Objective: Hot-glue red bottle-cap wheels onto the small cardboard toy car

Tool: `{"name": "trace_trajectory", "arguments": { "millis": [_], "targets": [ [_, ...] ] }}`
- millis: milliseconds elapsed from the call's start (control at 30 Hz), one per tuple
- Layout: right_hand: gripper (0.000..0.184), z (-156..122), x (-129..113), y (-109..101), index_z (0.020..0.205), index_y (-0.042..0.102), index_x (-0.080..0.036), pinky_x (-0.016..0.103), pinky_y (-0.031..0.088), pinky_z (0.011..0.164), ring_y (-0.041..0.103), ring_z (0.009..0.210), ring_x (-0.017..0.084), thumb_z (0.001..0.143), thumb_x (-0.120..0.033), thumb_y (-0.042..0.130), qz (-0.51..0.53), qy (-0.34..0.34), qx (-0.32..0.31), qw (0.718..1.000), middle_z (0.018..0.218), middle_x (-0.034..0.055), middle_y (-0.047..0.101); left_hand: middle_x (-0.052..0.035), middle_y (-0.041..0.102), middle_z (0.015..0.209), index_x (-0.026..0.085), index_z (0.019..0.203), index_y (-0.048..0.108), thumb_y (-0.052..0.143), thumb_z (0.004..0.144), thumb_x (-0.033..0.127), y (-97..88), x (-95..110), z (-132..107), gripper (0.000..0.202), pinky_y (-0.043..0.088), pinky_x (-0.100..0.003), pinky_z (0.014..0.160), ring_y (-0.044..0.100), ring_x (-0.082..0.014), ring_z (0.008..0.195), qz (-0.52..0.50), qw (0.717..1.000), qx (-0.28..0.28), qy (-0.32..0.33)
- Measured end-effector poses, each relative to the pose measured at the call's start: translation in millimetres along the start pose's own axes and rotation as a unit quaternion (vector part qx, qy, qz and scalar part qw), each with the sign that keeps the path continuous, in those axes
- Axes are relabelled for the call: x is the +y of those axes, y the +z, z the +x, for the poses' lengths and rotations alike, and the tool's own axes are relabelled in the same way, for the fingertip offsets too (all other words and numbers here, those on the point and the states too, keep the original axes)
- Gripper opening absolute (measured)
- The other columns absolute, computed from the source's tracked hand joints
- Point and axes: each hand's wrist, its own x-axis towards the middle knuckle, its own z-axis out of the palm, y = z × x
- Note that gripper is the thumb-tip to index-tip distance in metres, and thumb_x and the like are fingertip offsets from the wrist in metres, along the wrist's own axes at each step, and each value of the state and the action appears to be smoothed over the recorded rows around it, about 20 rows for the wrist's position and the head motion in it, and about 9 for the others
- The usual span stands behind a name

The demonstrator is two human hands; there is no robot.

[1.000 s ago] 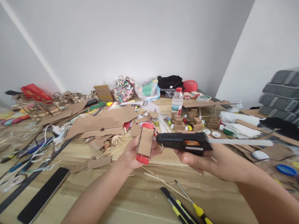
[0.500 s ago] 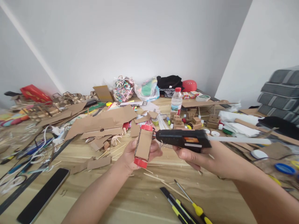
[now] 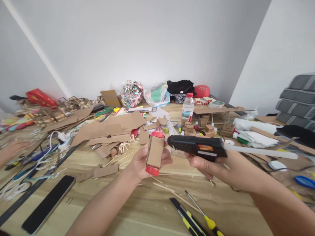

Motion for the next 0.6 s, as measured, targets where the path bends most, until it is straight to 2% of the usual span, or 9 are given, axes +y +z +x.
{"name": "trace_trajectory", "arguments": {
  "millis": [133,233,333,467,600],
  "targets": [
    [0.058,-0.2,6.3,1.2,0.068,0.058,-0.024,0.026,0.039,0.040,0.045,0.046,0.014,0.084,-0.080,0.058,0.006,-0.022,-0.012,1.000,0.050,-0.0027,0.048,-0.0019,0.062,0.070,0.020,0.088,0.072,0.093,0.051,0.058,-5.3,-2.3,0.6,0.057,0.041,-0.032,0.069,0.053,-0.0162,0.067,0.018,1.000,0.014,-0.012],
    [0.052,-2.1,3.7,2.0,0.072,0.061,-0.024,0.026,0.042,0.044,0.050,0.053,0.016,0.084,-0.075,0.063,0.002,-0.059,-0.031,0.998,0.058,-0.0005,0.055,-0.0048,0.071,0.079,0.019,0.094,0.073,0.092,0.055,0.055,-8.5,-3.6,0.8,0.057,0.047,-0.032,0.070,0.062,-0.0191,0.071,0.043,0.998,0.031,-0.018],
    [0.049,-3.1,-2.6,2.0,0.074,0.062,-0.024,0.027,0.044,0.049,0.055,0.061,0.018,0.084,-0.071,0.067,-0.022,-0.058,-0.025,0.998,0.065,0.0015,0.060,-0.0058,0.074,0.082,0.018,0.097,0.073,0.092,0.055,0.054,-8.9,-3.3,0.4,0.059,0.051,-0.033,0.075,0.067,-0.0209,0.074,0.056,0.998,0.036,-0.014],
    [0.053,-2.1,-2.3,1.3,0.072,0.063,-0.024,0.030,0.047,0.052,0.058,0.063,0.021,0.085,-0.075,0.062,-0.047,-0.067,-0.018,0.997,0.062,0.0021,0.058,-0.0059,0.075,0.081,0.018,0.095,0.074,0.093,0.054,0.054,-6.7,-1.3,0.2,0.058,0.054,-0.033,0.074,0.070,-0.0217,0.074,0.062,0.997,0.034,-0.017],
    [0.061,-3.2,-1.1,0.6,0.081,0.067,-0.024,0.032,0.048,0.053,0.056,0.059,0.021,0.084,-0.084,0.053,-0.083,-0.059,0.019,0.995,0.065,0.0028,0.061,-0.0073,0.078,0.086,0.017,0.098,0.074,0.097,0.049,0.048,-1.5,0.7,1.3,0.062,0.056,-0.036,0.082,0.074,-0.0255,0.084,0.077,0.995,0.063,0.014]
  ]
}}
